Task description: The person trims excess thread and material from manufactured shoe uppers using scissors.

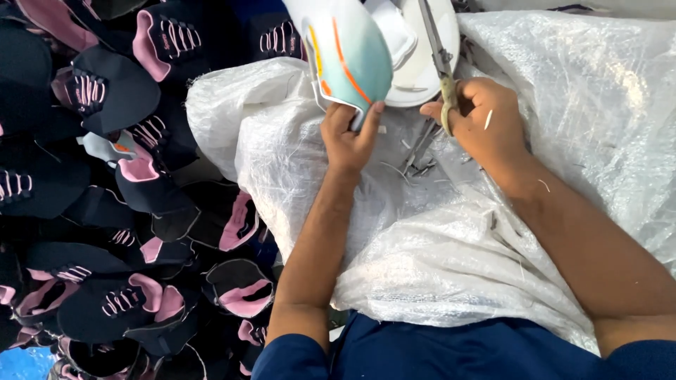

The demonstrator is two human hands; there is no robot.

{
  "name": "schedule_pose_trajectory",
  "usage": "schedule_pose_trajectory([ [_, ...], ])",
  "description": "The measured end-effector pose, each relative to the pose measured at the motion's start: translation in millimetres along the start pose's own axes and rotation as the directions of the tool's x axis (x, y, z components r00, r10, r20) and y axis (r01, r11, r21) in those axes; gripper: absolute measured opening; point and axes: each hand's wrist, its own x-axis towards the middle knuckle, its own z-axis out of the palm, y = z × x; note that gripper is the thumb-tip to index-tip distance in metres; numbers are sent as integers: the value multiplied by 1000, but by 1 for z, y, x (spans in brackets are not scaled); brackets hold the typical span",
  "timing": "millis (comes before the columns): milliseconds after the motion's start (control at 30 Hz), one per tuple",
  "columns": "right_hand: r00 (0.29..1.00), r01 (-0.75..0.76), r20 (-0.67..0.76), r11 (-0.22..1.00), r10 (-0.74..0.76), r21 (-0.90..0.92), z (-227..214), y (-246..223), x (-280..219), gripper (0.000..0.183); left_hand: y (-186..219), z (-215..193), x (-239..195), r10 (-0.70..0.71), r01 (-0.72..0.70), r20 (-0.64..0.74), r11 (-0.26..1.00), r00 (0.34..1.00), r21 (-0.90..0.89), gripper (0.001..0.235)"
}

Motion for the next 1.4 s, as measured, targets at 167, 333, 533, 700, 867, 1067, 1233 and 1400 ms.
schedule_pose_trajectory([
  [167, 971, 240, 73, 921, -229, -306, -1, -29, -2, 54, 0, -1, 0, -12, 12, -27, 1000, 1000, -21, 17],
  [333, 917, 381, 76, 805, -391, -454, 1, -19, -3, 55, 10, -2, 2, 47, -49, 36, 997, 998, 63, 18],
  [533, 1000, 15, 24, 982, -10, -189, -1, -16, 1, 34, 16, 1, 3, 169, -188, 129, 970, 977, 153, 21],
  [700, 1000, -1, 25, 996, 3, -88, -2, -21, 1, 27, -53, 5, -15, -280, 283, 50, 957, 959, -61, 24],
  [867, 986, 159, 89, 955, -141, -251, -1, -10, -1, 27, -38, -32, 12, -386, 249, -25, 641, 922, -726, 61],
  [1067, 961, 268, 166, 888, -220, -373, 2, -10, -3, 30, -37, -55, 22, -489, 176, 60, 195, 870, -965, 82],
  [1233, 945, 320, 193, 869, -264, -378, 2, -31, -9, 54, -43, -47, 18, -509, 243, 114, 196, 853, -950, 93],
  [1400, 926, 368, 256, 813, -277, -451, 5, -33, -10, 64, -48, -42, 11, -427, 296, 158, 280, 890, -913, 85],
])
